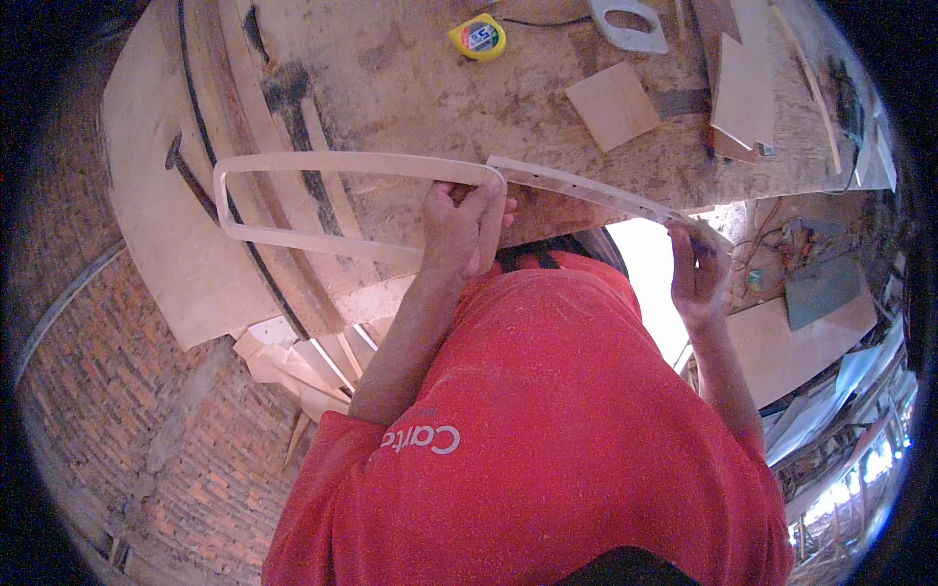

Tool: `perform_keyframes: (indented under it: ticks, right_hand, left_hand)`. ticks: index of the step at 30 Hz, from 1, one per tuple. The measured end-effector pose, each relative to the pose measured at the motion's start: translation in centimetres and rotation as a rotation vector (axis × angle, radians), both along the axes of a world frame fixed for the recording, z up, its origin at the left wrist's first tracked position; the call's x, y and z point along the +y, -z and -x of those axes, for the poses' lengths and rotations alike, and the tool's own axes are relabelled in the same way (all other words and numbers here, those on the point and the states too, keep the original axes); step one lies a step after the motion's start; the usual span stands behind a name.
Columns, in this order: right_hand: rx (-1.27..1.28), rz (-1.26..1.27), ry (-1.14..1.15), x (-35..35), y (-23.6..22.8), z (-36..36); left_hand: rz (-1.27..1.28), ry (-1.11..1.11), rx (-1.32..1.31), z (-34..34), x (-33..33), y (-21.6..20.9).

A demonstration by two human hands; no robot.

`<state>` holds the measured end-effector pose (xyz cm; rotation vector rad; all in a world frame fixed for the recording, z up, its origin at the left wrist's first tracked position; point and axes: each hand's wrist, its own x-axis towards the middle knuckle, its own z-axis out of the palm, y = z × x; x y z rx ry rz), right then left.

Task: The person walks through a cluttered workshop, picks up a large wooden board, and places it on a workbench. They then handle several smaller wooden pieces, aligning them on the bench and fitting a curved wooden frame onto a rectangular piece.

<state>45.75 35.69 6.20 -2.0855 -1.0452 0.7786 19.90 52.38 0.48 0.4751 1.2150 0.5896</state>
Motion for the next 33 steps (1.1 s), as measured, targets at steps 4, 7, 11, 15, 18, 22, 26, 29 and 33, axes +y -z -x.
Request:
perform_keyframes:
  ticks: [4,7,11,15,18,22,26,29,33]
  right_hand:
    - [0.116,0.115,0.076,-7.5,0.6,1.5]
    - [0.433,0.206,0.223,-11.9,-0.5,4.0]
    - [0.734,0.072,0.723,-18.3,2.4,7.9]
    - [0.649,0.086,0.672,-18.6,3.7,9.1]
    - [0.607,0.082,0.653,-18.6,4.1,9.5]
    - [0.575,0.08,0.646,-18.6,4.1,9.8]
    - [0.552,0.081,0.639,-18.7,4.2,9.9]
    - [0.538,0.079,0.641,-18.8,4.2,10.1]
    - [0.523,0.074,0.639,-18.8,4.2,10.3]
  left_hand:
    - [0.013,0.006,0.015,-0.1,0.1,-0.7]
    - [0.021,-0.03,0.017,0.6,-0.1,0.2]
    - [0.017,-0.002,0.005,-0.1,0.1,-0.1]
    - [-0.009,0.041,-0.002,0.5,0.0,0.2]
    - [-0.04,0.06,0.003,0.6,0.0,0.7]
    - [-0.05,0.045,0.016,0.4,0.0,0.9]
    - [-0.036,0.035,-0.013,0.4,0.0,0.7]
    - [-0.042,-0.005,-0.028,0.2,-0.1,0.6]
    - [-0.041,0.016,-0.017,0.2,0.0,0.4]
